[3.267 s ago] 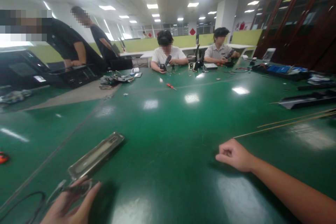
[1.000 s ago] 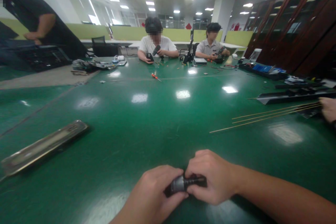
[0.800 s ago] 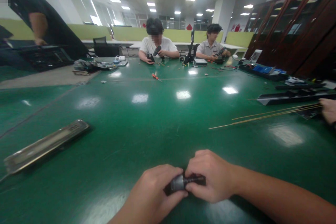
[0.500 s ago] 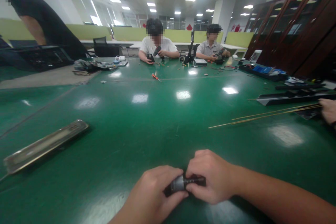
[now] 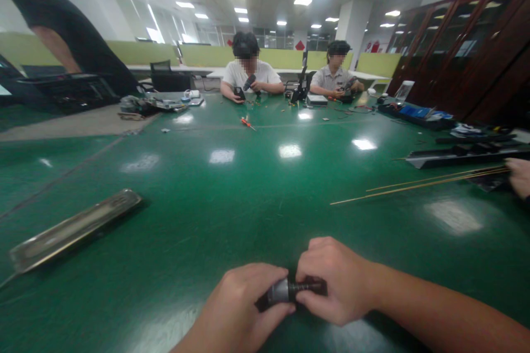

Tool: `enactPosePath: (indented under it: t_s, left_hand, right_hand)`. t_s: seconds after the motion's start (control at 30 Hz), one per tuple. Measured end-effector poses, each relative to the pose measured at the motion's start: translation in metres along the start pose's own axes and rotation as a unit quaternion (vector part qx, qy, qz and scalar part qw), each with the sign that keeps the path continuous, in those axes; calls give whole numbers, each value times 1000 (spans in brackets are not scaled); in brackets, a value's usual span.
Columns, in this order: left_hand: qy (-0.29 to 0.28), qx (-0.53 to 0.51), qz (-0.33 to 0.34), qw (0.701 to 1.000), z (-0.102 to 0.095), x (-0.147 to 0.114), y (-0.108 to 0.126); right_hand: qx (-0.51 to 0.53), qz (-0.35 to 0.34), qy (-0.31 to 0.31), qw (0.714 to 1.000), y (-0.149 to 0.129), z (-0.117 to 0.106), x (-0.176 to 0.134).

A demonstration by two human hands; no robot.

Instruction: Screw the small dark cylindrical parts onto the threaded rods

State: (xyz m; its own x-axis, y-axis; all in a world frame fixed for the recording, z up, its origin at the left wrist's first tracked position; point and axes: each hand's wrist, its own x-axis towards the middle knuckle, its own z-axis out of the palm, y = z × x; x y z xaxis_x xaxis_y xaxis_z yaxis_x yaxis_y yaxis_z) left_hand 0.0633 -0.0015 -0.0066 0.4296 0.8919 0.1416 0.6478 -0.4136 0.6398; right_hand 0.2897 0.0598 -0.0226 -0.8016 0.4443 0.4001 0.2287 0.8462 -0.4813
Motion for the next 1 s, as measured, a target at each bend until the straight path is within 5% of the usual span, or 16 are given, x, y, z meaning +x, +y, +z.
enactPosePath:
  t_s: [1.0]
  left_hand:
    - [63, 20, 40, 997, -6, -1, -3]
  right_hand:
    - [24, 25, 15, 999, 3, -6, 0]
